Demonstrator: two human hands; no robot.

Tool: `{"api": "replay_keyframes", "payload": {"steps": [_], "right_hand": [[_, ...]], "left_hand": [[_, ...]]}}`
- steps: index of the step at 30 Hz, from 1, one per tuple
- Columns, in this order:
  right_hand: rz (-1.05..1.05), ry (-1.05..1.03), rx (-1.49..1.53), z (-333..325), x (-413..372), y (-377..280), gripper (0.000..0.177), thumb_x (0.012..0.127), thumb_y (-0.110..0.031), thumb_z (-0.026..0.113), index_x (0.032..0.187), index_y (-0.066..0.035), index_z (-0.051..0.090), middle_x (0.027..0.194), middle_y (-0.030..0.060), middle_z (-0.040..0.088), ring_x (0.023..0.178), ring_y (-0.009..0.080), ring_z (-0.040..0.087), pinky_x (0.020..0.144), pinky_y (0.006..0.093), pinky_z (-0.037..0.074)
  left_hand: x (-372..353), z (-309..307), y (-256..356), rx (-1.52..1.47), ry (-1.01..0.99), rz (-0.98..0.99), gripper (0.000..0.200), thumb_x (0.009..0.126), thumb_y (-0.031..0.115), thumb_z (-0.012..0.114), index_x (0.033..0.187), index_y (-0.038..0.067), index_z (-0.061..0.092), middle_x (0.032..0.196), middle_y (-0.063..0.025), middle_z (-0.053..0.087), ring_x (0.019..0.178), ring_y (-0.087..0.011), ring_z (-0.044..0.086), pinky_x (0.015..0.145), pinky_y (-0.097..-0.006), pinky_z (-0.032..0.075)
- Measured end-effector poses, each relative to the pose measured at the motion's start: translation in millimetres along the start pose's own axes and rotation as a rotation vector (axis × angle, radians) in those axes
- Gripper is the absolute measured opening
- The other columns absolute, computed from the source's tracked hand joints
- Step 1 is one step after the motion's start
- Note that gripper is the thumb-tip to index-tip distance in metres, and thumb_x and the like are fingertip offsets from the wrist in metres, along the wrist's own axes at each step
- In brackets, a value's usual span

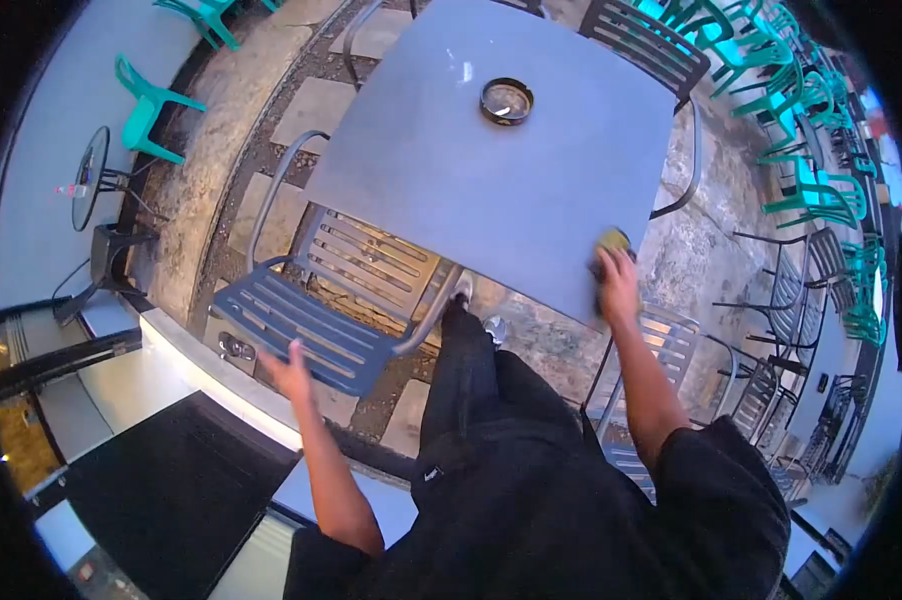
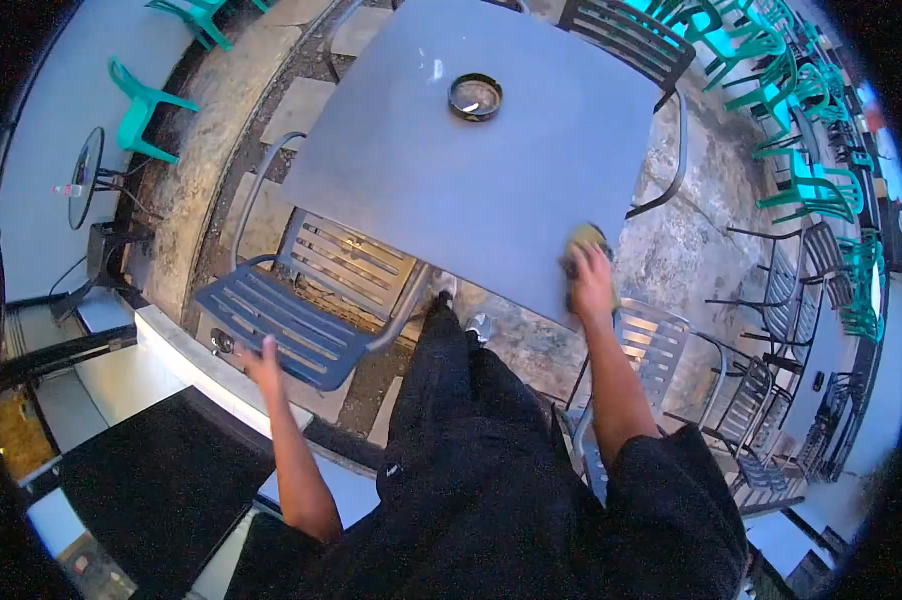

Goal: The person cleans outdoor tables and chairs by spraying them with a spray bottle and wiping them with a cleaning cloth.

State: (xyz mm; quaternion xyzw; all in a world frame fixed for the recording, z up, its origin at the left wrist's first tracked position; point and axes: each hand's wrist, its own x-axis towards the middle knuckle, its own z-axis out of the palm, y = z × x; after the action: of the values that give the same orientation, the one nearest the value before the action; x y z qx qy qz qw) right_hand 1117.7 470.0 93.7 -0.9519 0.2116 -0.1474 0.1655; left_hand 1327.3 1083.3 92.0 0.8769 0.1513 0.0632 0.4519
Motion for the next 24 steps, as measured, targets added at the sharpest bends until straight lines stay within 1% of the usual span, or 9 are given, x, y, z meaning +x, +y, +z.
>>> {"api": "replay_keyframes", "payload": {"steps": [3,5,7,9,12,15,19,22,24], "right_hand": [[0.4,-0.101,0.098,-52,-94,15,0.04,0.091,0.005,0.048,0.129,-0.004,0.058,0.127,0.0235,0.055,0.118,0.0423,0.053,0.1,0.0436,0.045],[0.397,-0.221,-0.119,-88,-177,12,0.036,0.093,-0.003,0.049,0.128,-0.002,0.057,0.124,0.0264,0.055,0.111,0.0437,0.054,0.094,0.049,0.046],[0.571,-0.654,-0.252,-107,-273,4,0.035,0.094,-0.016,0.05,0.125,-0.004,0.06,0.122,0.0284,0.057,0.111,0.0444,0.056,0.091,0.051,0.046],[0.392,-0.896,-0.172,-142,-326,-62,0.032,0.093,-0.017,0.049,0.118,-0.003,0.063,0.113,0.0271,0.063,0.106,0.0434,0.06,0.088,0.0513,0.048],[0.301,-1.338,-0.064,-167,-399,-91,0.032,0.093,-0.019,0.05,0.117,-0.002,0.063,0.112,0.0272,0.063,0.105,0.0424,0.061,0.088,0.0501,0.048],[0.287,-1.571,-0.05,-171,-436,-98,0.032,0.093,-0.02,0.052,0.116,-0.002,0.064,0.112,0.0274,0.064,0.104,0.0415,0.063,0.087,0.0489,0.049],[0.251,-1.486,0.021,-123,-487,-118,0.032,0.092,-0.022,0.054,0.114,-0.001,0.064,0.112,0.0276,0.065,0.102,0.0401,0.065,0.086,0.0473,0.05],[0.502,-1.134,0.143,-106,-516,-149,0.035,0.091,-0.025,0.057,0.114,0.0,0.065,0.112,0.0269,0.066,0.102,0.0374,0.066,0.086,0.045,0.051],[0.74,-0.841,0.28,-112,-537,-183,0.039,0.089,-0.029,0.061,0.114,0.0,0.065,0.114,0.0254,0.067,0.104,0.0332,0.067,0.087,0.0422,0.051]], "left_hand": [[-13,47,74,0.549,0.209,-0.211,0.07,0.087,0.022,0.07,0.149,0.011,0.037,0.146,-0.0266,0.038,0.132,-0.0392,0.044,0.109,-0.0448,0.038],[-5,49,69,0.356,0.247,-0.198,0.064,0.086,0.015,0.067,0.145,0.014,0.042,0.141,-0.0253,0.043,0.128,-0.0404,0.047,0.105,-0.0461,0.04],[-2,47,33,0.259,0.296,-0.178,0.059,0.083,0.008,0.063,0.139,0.016,0.047,0.137,-0.0237,0.046,0.124,-0.0407,0.049,0.102,-0.0472,0.042],[-1,46,22,0.205,0.336,-0.164,0.058,0.079,0.001,0.058,0.135,0.012,0.05,0.134,-0.0234,0.048,0.119,-0.0409,0.051,0.1,-0.0481,0.043],[-3,47,30,0.13,0.448,-0.053,0.058,0.077,-0.004,0.052,0.135,0.005,0.047,0.133,-0.0247,0.048,0.12,-0.0418,0.05,0.102,-0.0482,0.042],[-8,34,55,0.021,0.389,-0.167,0.063,0.077,-0.006,0.05,0.139,0.002,0.04,0.135,-0.0256,0.047,0.127,-0.0434,0.046,0.108,-0.0476,0.038],[-12,24,53,-0.087,0.371,-0.211,0.068,0.08,-0.002,0.055,0.144,0.002,0.032,0.144,-0.0273,0.042,0.129,-0.0424,0.047,0.109,-0.0454,0.039],[-11,27,32,-0.255,0.331,-0.382,0.06,0.078,0.002,0.059,0.136,-0.005,0.045,0.129,-0.027,0.058,0.115,-0.0426,0.059,0.101,-0.0455,0.046],[10,47,-23,-0.326,-0.002,-0.381,0.044,0.074,0.005,0.061,0.116,-0.009,0.061,0.106,-0.0245,0.07,0.099,-0.0418,0.067,0.091,-0.046,0.051]]}}
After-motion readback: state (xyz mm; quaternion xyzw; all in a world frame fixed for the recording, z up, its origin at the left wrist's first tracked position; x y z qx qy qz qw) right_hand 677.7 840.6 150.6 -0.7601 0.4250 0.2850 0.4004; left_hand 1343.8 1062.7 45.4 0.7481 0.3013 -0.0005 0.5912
